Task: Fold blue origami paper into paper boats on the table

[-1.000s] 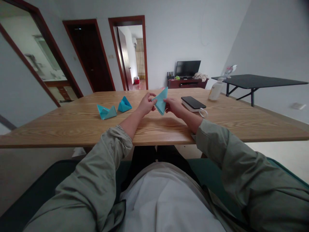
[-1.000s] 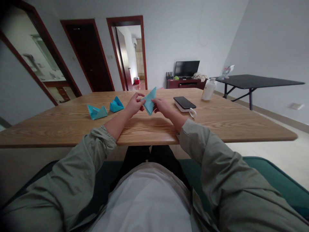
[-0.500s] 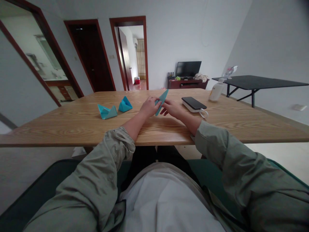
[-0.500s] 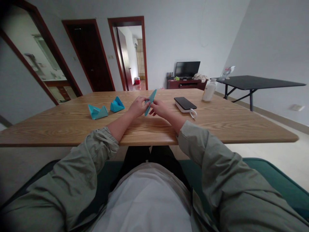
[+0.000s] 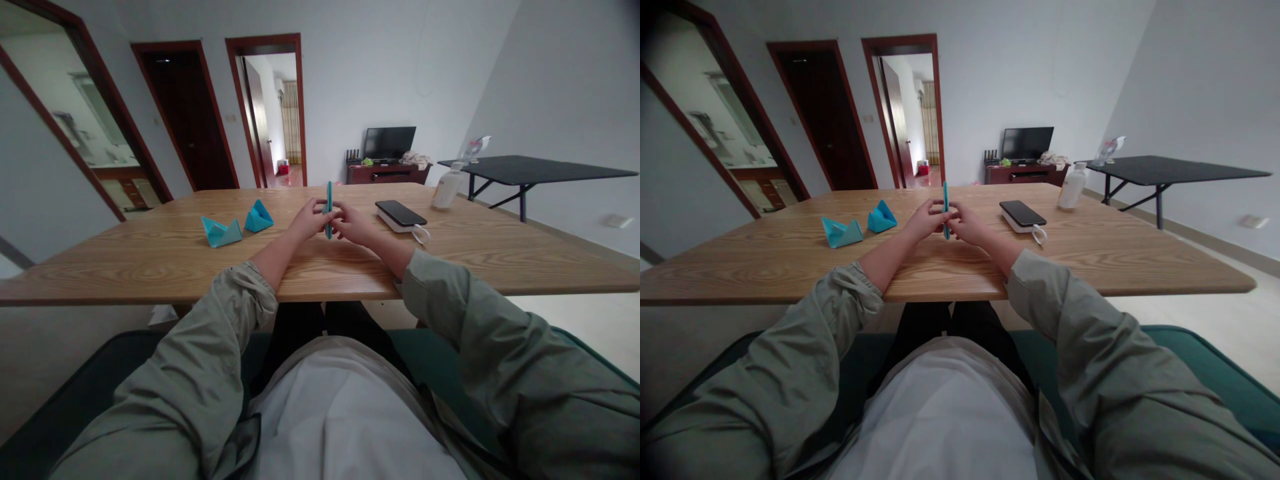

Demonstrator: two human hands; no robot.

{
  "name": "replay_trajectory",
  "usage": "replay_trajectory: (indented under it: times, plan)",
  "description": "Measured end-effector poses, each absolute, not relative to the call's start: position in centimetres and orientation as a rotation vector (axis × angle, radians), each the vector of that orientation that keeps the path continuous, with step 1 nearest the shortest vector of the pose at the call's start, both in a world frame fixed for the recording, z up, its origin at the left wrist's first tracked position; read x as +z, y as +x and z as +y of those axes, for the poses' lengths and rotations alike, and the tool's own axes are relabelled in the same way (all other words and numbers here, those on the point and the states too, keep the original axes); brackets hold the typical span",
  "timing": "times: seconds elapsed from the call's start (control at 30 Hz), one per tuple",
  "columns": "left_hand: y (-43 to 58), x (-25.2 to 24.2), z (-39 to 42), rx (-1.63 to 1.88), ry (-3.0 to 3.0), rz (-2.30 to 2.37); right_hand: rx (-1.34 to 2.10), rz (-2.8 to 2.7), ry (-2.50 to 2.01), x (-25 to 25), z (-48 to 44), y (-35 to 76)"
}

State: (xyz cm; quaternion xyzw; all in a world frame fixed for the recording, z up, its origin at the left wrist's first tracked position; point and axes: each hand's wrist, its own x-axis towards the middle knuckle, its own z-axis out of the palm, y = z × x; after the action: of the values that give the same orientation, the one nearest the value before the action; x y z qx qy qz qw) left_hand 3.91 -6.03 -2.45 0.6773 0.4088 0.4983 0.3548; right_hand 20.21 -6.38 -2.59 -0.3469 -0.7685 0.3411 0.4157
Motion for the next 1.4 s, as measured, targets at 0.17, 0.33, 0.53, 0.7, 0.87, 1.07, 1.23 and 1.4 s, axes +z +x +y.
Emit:
replay_trajectory:
  times: [0.17,0.33,0.53,0.7,0.87,1.07,1.23,1.4]
  plan:
    - [3.9,-1.9,-6.8,1.261,1.567,1.028,0.837,-1.925,-0.877,-2.5,-6.4,20.2]
    - [4.5,-1.8,-7.1,1.260,1.622,1.165,0.664,-1.904,-1.028,-2.2,-6.5,20.1]
    - [4.2,-2.5,-6.5,1.397,1.995,1.310,0.401,-1.904,-1.142,-2.1,-6.6,19.4]
    - [3.4,-2.2,-6.3,1.370,2.017,1.268,0.440,-1.927,-1.105,-2.3,-6.2,19.5]
    - [3.4,-1.7,-6.9,1.267,1.702,1.150,0.572,-1.932,-1.064,-2.5,-5.5,20.5]
    - [3.1,-1.3,-7.9,1.146,1.480,1.039,0.688,-1.860,-1.012,-2.1,-5.4,20.7]
    - [2.1,-1.1,-7.8,1.032,1.407,0.936,0.706,-1.853,-0.959,-1.8,-5.6,20.6]
    - [1.3,-0.9,-8.0,0.969,1.404,0.775,0.644,-1.892,-0.895,-1.7,-5.5,21.1]
